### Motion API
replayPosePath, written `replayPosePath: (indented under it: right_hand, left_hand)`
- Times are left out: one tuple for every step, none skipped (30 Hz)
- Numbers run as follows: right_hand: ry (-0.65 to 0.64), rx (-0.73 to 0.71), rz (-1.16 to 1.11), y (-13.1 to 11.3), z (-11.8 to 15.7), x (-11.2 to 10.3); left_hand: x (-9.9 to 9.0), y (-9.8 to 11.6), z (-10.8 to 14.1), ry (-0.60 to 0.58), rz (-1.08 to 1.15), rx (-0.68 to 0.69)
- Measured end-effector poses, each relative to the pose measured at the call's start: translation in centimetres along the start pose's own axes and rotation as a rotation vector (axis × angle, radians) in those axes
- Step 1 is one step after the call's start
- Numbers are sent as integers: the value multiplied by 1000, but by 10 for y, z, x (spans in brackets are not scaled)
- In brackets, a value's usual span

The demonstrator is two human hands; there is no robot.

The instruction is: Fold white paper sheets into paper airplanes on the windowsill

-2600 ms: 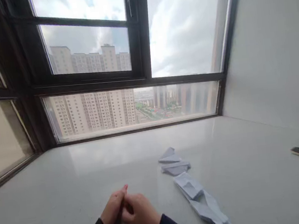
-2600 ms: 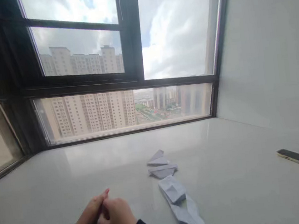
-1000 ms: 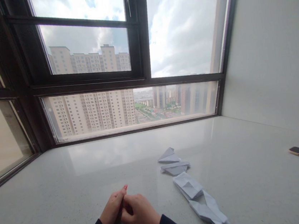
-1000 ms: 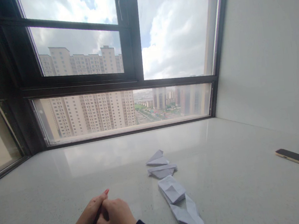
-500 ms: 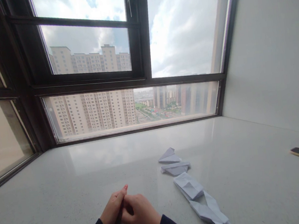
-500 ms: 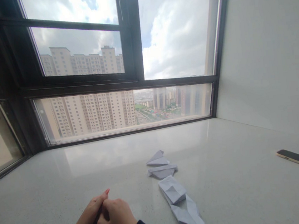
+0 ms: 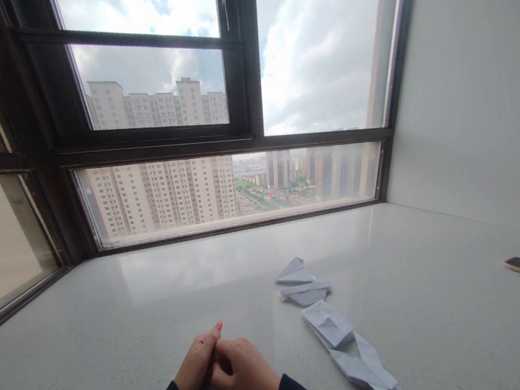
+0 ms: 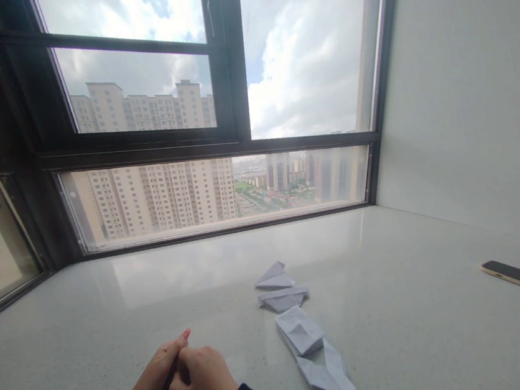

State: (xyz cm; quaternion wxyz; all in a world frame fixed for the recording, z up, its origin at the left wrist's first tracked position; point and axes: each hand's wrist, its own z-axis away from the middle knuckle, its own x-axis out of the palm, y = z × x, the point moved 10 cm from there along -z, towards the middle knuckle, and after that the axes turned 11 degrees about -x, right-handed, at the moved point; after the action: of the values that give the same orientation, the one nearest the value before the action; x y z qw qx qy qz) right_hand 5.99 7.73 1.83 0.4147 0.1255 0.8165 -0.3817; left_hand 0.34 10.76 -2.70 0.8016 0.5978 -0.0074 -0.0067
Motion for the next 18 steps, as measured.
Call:
replayPosePath:
  right_hand:
    - [-4,2,4,0,0,0]
    - [-7,4,7,0,0,0]
    - [-8,6,7,0,0,0]
    - [-9,7,7,0,0,0]
    - [-8,6,3,0,0,0]
    - [-7,3,-1,0,0,0]
    - [-3,1,-3,0,0,0]
    - [1,-2,-4,0,0,0]
    - [7,-5,-3,0,0,0]
    - [10,-7,1,0,0,0]
    - [10,-8,6,0,-1,0]
    - [8,-7,12,0,-1,0]
    - [5,-6,17,0,-1,0]
    - [3,-5,18,0,-1,1]
    - [1,-4,19,0,-1,1]
    - [0,-3,21,0,-1,1]
    - [-3,-3,23,0,-1,1]
    - [-5,-3,25,0,0,1]
  left_hand:
    - [0,0,0,1,0,1]
    - [0,1,0,4,1,5]
    - [0,1,0,8,1,9]
    - [-1,2,1,11,1,14]
    - [0,3,1,12,2,18]
    - [0,3,1,10,4,19]
    - [0,3,1,6,7,18]
    - [1,3,2,0,10,18]
    - [2,3,2,-8,11,18]
    - [2,4,2,-13,11,18]
    - [3,3,3,-15,10,16]
    - [2,3,3,-10,11,13]
    - [2,3,4,-1,13,11]
    - [1,3,4,11,14,10]
    - [0,4,4,22,14,11]
    - [-1,4,4,30,12,14]
    - [-1,4,4,32,8,16]
    - [-1,5,3,30,4,18]
